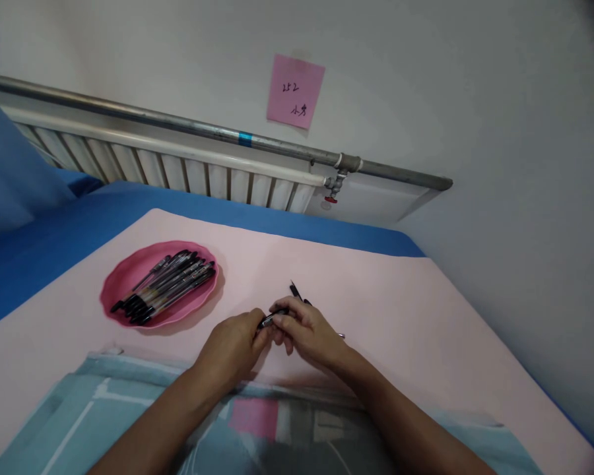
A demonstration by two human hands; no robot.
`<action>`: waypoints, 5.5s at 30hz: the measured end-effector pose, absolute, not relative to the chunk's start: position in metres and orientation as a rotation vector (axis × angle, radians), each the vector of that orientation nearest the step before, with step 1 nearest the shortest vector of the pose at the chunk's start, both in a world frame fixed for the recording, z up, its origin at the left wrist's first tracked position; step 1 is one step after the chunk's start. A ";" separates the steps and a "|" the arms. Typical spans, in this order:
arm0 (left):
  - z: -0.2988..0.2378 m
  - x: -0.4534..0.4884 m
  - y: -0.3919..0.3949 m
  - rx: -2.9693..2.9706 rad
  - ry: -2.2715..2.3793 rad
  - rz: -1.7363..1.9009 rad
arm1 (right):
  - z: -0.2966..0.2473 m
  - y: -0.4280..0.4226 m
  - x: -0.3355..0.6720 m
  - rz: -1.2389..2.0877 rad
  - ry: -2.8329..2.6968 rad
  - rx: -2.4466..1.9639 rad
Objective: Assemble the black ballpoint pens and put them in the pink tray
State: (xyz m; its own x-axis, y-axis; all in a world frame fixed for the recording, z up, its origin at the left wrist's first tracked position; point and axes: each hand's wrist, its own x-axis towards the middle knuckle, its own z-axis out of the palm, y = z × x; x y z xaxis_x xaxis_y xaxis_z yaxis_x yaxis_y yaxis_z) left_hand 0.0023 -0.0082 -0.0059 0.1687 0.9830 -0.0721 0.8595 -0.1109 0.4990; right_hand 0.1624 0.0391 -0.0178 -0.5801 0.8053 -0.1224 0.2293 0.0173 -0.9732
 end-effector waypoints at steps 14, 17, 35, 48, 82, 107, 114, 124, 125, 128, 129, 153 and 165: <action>-0.009 0.005 -0.010 2.140 1.671 0.309 | -0.009 0.035 0.165 1.008 -2.433 -1.081; -0.009 0.007 -0.010 2.142 1.657 0.300 | -0.010 0.035 0.166 0.986 -2.440 -1.075; -0.014 0.010 -0.011 2.188 1.554 0.355 | -0.008 0.034 0.167 1.120 -2.357 -1.076; 0.002 -0.012 -0.004 2.164 1.932 0.388 | -0.020 0.029 0.155 1.075 -2.081 -1.137; -0.005 -0.025 0.005 2.192 1.981 1.018 | 0.013 0.051 0.195 0.264 -2.589 -1.759; -0.025 0.008 0.006 0.827 1.248 1.204 | 0.005 0.023 0.162 0.797 -2.489 -1.159; -0.015 0.008 0.002 0.947 1.309 1.167 | -0.011 0.063 0.187 0.054 -2.536 -1.446; -0.015 0.009 -0.002 1.267 1.465 1.005 | -0.005 0.049 0.171 0.063 -2.757 -1.425; -0.015 0.009 -0.002 1.295 1.482 0.985 | -0.004 0.047 0.170 0.110 -2.748 -1.442; -0.012 0.009 -0.003 1.350 1.486 0.953 | -0.002 0.046 0.170 0.425 -2.518 -1.479; -0.011 0.010 -0.003 1.356 1.472 0.952 | -0.001 0.047 0.171 0.560 -2.366 -1.470; 0.005 0.008 -0.011 1.565 1.296 0.947 | 0.021 0.049 0.171 1.386 -1.015 -0.897; 0.006 0.005 -0.010 1.612 1.250 0.854 | 0.024 0.045 0.177 1.334 -1.180 -0.824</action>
State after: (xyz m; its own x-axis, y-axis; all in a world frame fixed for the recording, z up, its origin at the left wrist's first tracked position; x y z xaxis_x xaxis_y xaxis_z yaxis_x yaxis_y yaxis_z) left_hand 0.0051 -0.0102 0.0058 0.2510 0.9680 -0.0033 0.3489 -0.0873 0.9331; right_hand 0.1768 0.0454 0.0242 -0.1384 0.9771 0.1615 -0.2795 0.1179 -0.9529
